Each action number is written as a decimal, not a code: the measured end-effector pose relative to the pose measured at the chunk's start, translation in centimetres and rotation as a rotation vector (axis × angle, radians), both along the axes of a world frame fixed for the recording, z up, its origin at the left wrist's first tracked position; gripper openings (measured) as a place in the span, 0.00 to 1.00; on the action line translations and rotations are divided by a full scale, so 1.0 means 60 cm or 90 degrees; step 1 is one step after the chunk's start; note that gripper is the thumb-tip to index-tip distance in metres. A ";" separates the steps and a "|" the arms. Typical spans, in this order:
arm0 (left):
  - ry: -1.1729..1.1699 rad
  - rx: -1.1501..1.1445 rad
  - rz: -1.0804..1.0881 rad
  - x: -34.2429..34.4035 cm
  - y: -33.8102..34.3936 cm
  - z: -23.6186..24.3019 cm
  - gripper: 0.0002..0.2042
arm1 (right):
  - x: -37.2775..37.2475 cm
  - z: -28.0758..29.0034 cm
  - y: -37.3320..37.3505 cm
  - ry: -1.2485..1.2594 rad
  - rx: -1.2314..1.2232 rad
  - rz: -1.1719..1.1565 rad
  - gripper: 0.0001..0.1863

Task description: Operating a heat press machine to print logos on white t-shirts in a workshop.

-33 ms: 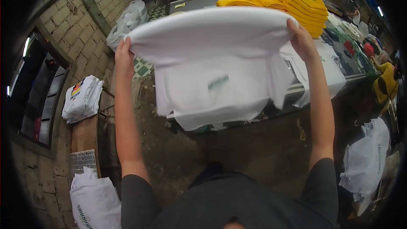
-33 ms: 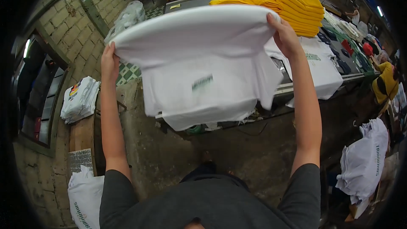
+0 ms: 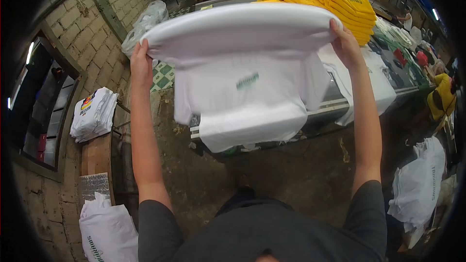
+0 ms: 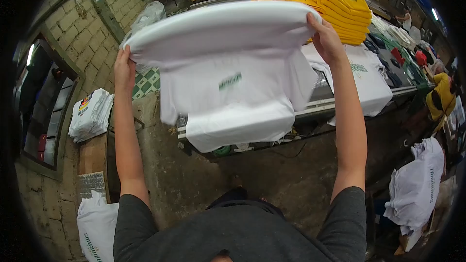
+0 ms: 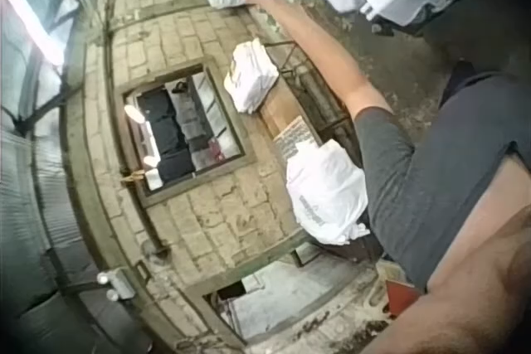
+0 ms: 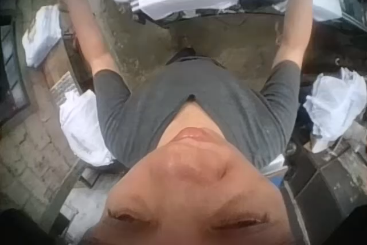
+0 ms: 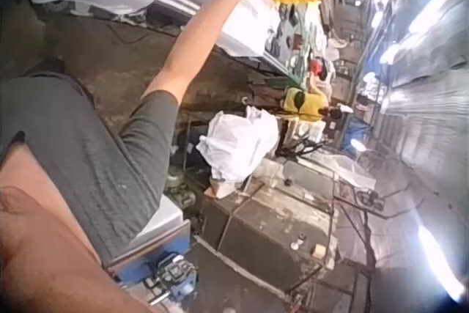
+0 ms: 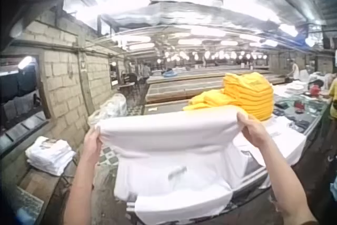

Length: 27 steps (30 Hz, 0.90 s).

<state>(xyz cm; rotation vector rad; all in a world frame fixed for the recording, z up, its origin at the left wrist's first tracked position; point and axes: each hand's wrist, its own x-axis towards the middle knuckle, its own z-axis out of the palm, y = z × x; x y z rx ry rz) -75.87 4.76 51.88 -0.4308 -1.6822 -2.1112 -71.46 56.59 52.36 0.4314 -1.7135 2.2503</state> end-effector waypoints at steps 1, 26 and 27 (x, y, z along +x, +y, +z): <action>0.016 0.018 0.009 -0.018 -0.001 0.007 0.13 | -0.024 0.007 -0.001 0.028 -0.022 0.012 0.20; -0.476 -0.350 0.109 0.150 0.038 -0.505 0.15 | 0.088 -0.508 -0.016 -0.449 0.310 -0.241 0.19; -0.453 -0.340 0.113 0.153 0.038 -0.501 0.15 | 0.088 -0.508 -0.012 -0.459 0.325 -0.248 0.20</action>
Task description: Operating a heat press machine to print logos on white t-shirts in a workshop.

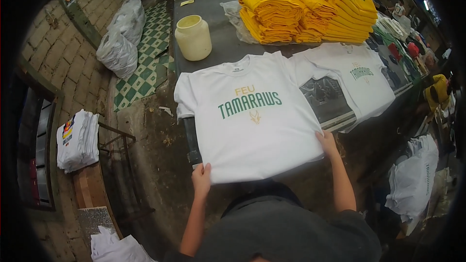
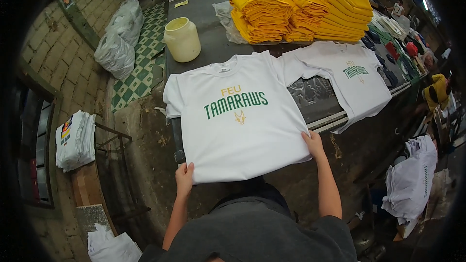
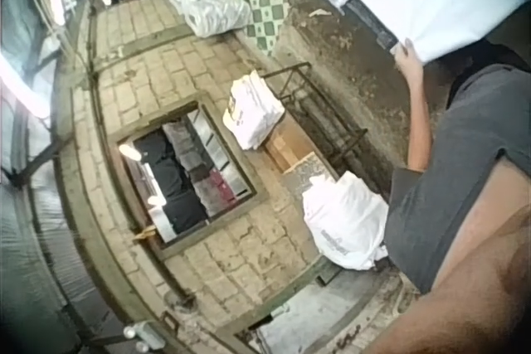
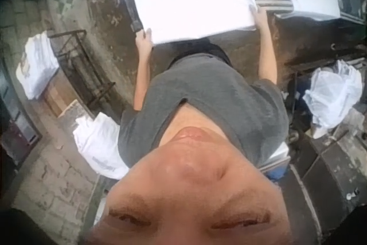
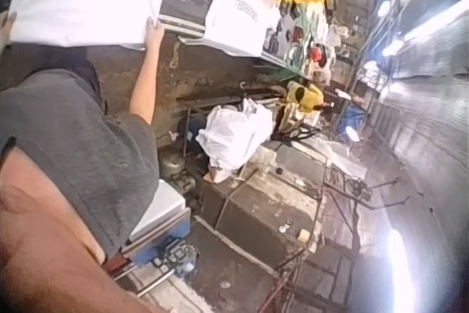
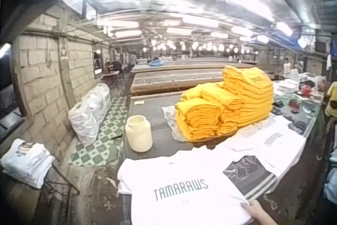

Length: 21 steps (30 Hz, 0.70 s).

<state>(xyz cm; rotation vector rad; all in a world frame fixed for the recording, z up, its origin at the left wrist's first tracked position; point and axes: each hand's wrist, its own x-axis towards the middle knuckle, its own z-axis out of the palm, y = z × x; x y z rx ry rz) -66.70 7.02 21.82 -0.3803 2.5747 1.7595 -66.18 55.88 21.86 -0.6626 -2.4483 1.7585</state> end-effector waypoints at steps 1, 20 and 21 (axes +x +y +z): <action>-0.046 -0.053 -0.031 0.002 0.000 0.005 0.15 | -0.001 0.002 0.003 -0.042 0.128 0.024 0.21; -0.222 0.501 0.134 -0.428 -0.005 -0.039 0.22 | -0.424 -0.015 0.026 -0.062 -0.102 -0.027 0.14; -0.190 0.582 0.170 -0.451 -0.002 -0.032 0.23 | -0.451 -0.017 0.028 -0.043 -0.194 -0.025 0.14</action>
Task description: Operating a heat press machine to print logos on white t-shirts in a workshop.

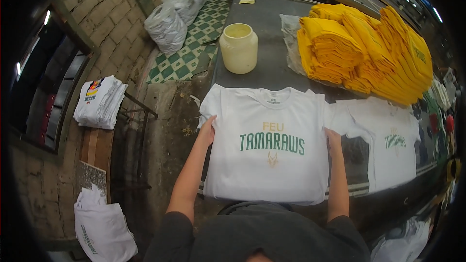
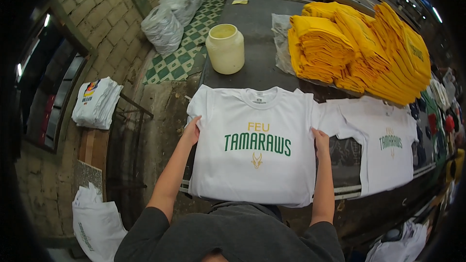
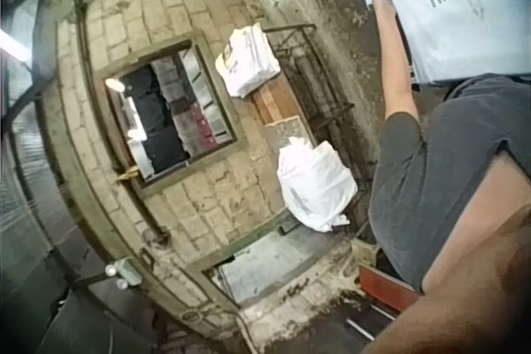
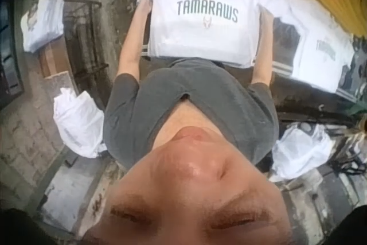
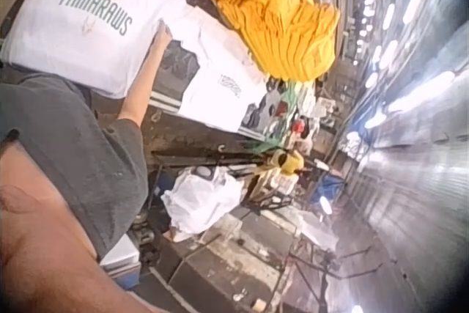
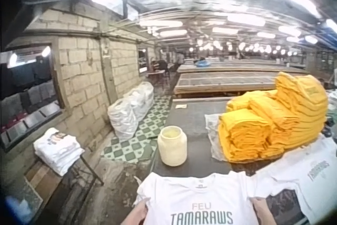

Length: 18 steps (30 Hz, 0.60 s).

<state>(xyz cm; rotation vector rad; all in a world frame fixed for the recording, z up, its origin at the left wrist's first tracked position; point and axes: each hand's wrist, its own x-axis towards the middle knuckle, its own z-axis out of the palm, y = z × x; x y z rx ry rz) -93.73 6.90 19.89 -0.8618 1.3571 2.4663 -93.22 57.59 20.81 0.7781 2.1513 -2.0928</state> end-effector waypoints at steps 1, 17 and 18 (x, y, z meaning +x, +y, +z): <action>0.013 0.024 0.022 -0.020 0.000 0.006 0.24 | -0.028 -0.006 0.000 0.014 -0.097 -0.010 0.13; -0.052 -0.021 0.652 0.269 -0.172 -0.109 0.12 | -0.049 -0.092 0.165 0.098 0.757 -0.339 0.21; -0.084 -0.047 0.669 0.309 -0.172 -0.113 0.11 | -0.053 -0.084 0.131 0.111 0.873 -0.276 0.23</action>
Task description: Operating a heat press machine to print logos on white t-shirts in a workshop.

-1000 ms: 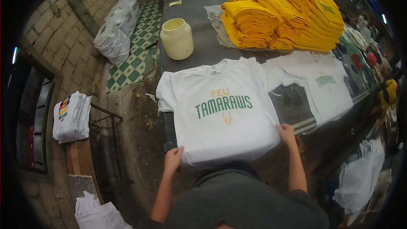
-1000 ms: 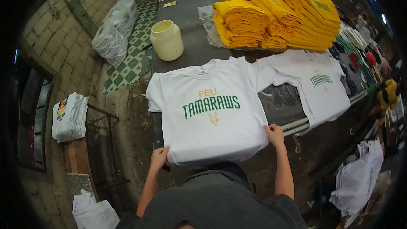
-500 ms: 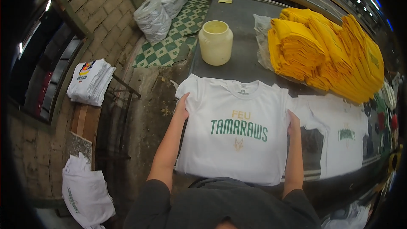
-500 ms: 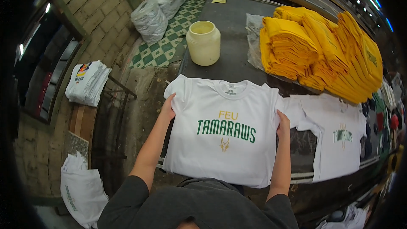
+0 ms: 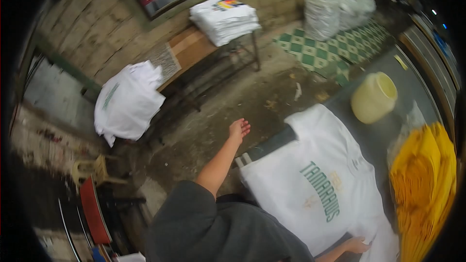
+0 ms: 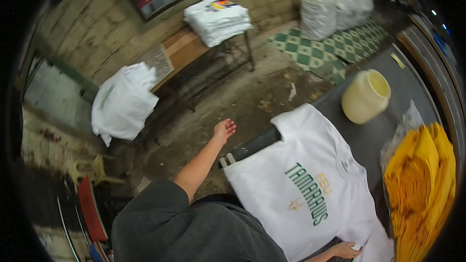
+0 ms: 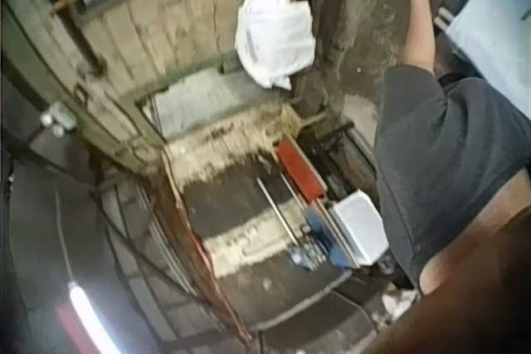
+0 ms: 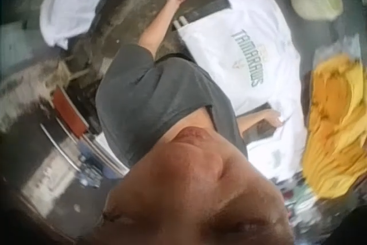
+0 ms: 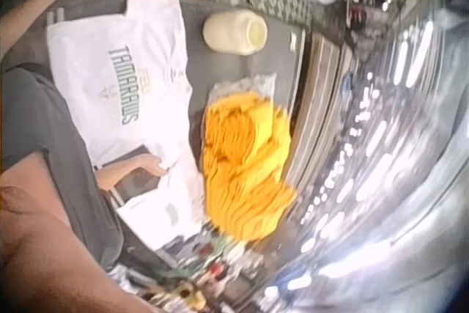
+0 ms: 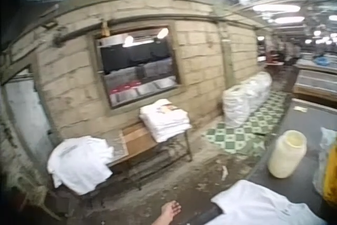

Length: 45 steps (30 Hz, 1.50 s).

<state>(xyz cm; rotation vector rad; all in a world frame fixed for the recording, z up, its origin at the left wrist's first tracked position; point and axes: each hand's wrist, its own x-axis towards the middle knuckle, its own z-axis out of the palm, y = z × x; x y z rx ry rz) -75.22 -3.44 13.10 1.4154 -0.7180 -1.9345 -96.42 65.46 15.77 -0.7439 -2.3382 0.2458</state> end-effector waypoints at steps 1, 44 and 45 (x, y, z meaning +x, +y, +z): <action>-0.036 -0.004 0.011 0.036 0.004 -0.006 0.10 | -0.012 0.005 -0.046 0.026 0.018 0.151 0.24; -0.326 0.148 0.181 1.273 -0.051 -0.205 0.12 | 0.944 0.108 -1.783 -0.017 0.046 1.656 0.29; -0.323 0.070 0.251 1.296 -0.098 -0.191 0.10 | 0.986 0.115 -1.833 -0.031 0.026 1.683 0.29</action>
